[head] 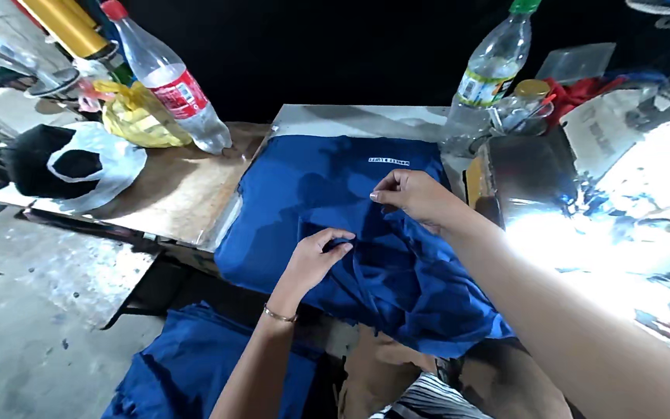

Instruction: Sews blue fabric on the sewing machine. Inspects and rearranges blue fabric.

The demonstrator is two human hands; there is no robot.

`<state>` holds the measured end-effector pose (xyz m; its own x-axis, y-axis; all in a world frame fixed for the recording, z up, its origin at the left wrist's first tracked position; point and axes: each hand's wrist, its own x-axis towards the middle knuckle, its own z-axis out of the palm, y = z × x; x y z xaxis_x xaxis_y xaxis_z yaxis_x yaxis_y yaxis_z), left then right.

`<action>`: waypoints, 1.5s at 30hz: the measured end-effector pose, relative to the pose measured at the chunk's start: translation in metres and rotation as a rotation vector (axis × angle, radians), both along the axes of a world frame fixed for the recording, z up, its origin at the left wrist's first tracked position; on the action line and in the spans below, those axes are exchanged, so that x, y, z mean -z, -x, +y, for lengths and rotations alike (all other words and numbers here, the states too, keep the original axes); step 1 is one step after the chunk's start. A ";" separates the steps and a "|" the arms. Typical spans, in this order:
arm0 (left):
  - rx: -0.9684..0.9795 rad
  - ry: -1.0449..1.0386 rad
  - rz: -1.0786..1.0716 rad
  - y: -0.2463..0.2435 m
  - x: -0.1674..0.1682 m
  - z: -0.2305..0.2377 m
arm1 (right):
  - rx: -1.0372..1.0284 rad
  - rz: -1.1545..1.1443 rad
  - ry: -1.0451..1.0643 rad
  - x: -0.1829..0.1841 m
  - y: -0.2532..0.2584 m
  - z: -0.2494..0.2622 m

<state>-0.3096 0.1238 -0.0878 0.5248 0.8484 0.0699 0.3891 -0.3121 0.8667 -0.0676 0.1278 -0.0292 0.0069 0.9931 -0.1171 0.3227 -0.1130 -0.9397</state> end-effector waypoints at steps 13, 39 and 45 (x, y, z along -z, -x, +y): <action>-0.080 -0.071 -0.065 0.002 -0.014 -0.018 | 0.097 0.066 -0.033 0.000 0.032 -0.031; -0.079 -0.320 -0.080 -0.004 -0.030 -0.022 | 0.017 -0.090 -0.317 0.009 0.055 -0.076; -0.145 -0.353 0.004 -0.009 -0.021 -0.018 | -0.013 -0.124 -0.422 -0.017 0.008 -0.088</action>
